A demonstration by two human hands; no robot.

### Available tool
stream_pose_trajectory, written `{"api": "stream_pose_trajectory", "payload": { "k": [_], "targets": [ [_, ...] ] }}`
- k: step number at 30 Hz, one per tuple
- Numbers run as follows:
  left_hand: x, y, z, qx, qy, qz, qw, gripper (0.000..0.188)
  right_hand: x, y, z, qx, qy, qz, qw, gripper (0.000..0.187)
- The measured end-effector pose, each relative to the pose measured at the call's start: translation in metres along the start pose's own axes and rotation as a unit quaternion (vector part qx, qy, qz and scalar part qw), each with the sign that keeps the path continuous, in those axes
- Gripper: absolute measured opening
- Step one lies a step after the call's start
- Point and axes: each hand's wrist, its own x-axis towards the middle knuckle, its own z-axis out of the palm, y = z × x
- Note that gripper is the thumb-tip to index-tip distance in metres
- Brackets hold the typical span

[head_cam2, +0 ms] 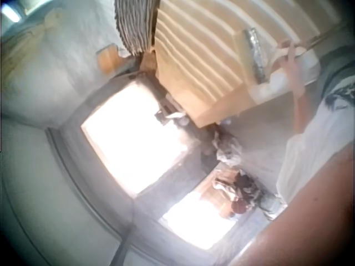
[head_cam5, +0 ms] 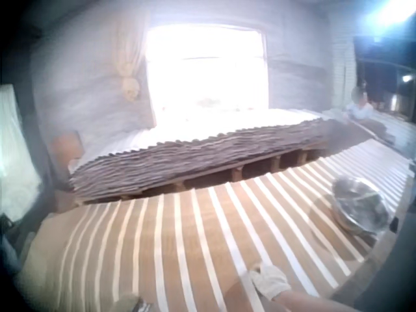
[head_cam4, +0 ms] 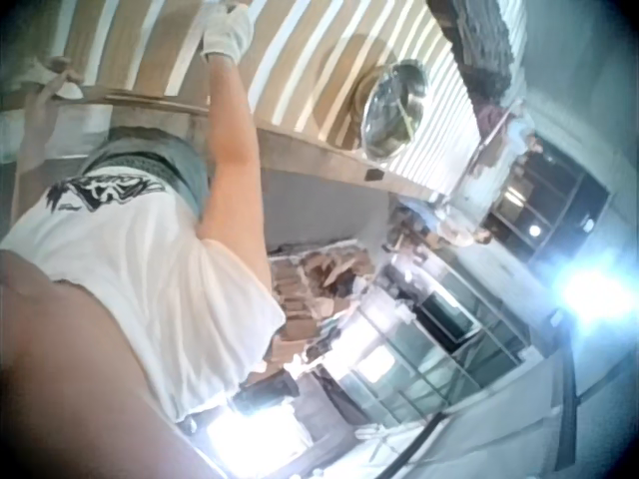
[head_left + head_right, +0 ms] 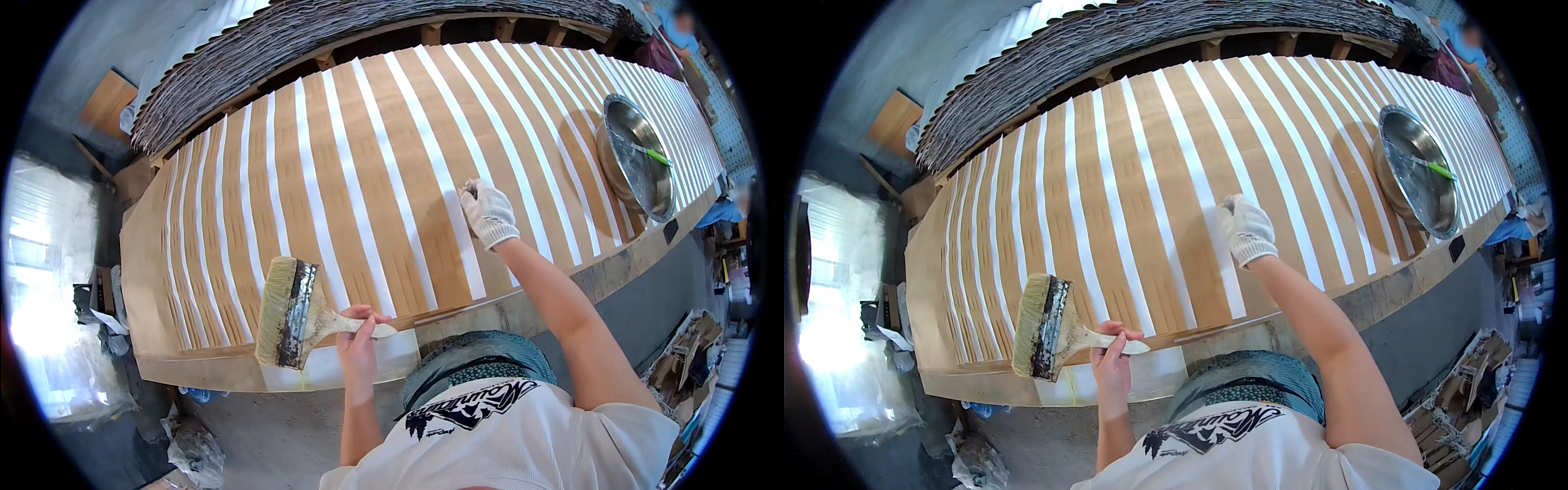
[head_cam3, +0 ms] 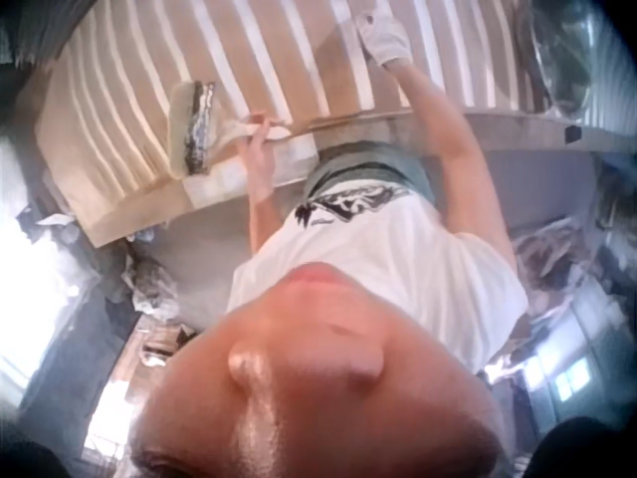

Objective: The person repeatedly dips a brush into a metal bowl of liquid and applies it to the surface of a large, curved wooden object. The object has alternating light and dark wood strips. The person works methodically across the surface.

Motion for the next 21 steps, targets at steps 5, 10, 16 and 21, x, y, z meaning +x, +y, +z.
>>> {"api": "stream_pose_trajectory", "payload": {
  "k": [5,10,16,21],
  "targets": [
    [0.001,0.001,0.008,-0.006,0.003,0.017,1.0,0.019,0.005,-0.045,0.024,0.019,-0.097,-0.09,0.991,0.031],
    [0.003,0.007,0.008,0.003,0.0,0.032,0.999,0.022,0.035,-0.074,0.042,0.031,-0.238,0.101,0.966,0.034],
    [0.003,0.006,0.005,0.017,0.012,0.047,0.999,0.021,0.039,-0.086,0.047,-0.009,-0.225,0.135,0.965,0.036],
    [0.005,0.004,0.007,0.01,0.012,0.05,0.999,0.02,0.031,-0.081,0.051,-0.069,-0.175,0.011,0.982,0.037]
  ]
}}
